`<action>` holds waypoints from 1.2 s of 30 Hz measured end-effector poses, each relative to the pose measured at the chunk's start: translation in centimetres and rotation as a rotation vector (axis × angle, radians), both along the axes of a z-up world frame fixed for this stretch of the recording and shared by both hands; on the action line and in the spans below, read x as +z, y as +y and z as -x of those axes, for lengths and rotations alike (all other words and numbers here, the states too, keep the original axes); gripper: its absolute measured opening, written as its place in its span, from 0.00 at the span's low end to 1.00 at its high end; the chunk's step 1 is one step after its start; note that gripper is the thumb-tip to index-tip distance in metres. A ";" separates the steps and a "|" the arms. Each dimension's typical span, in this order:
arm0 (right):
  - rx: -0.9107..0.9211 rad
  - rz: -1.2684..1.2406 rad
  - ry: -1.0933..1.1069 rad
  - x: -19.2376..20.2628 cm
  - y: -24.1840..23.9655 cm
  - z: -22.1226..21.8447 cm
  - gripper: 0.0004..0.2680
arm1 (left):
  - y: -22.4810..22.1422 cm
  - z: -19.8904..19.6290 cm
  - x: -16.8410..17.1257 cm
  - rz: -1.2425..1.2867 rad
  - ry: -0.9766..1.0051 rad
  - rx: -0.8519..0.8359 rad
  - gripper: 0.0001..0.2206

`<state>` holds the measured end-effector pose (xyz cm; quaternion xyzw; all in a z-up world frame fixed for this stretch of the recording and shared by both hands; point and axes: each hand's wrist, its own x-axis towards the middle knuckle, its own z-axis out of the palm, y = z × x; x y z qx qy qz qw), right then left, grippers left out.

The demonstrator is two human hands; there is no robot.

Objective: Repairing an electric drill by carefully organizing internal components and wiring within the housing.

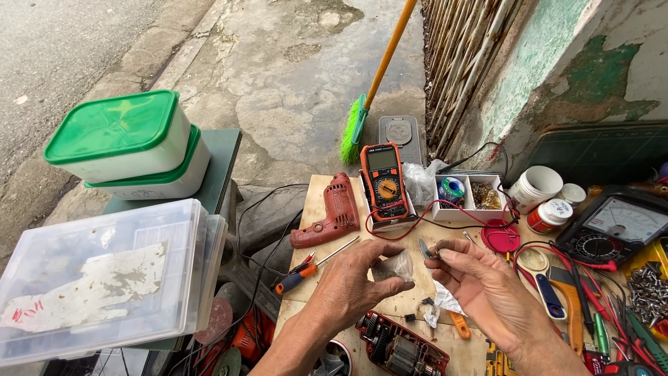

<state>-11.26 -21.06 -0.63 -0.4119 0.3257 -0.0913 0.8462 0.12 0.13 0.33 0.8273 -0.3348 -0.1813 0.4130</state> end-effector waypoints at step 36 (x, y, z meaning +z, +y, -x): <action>0.092 0.039 -0.013 -0.2 1.9 0.2 0.09 | -0.9 0.5 -1.2 -0.084 0.147 0.029 0.23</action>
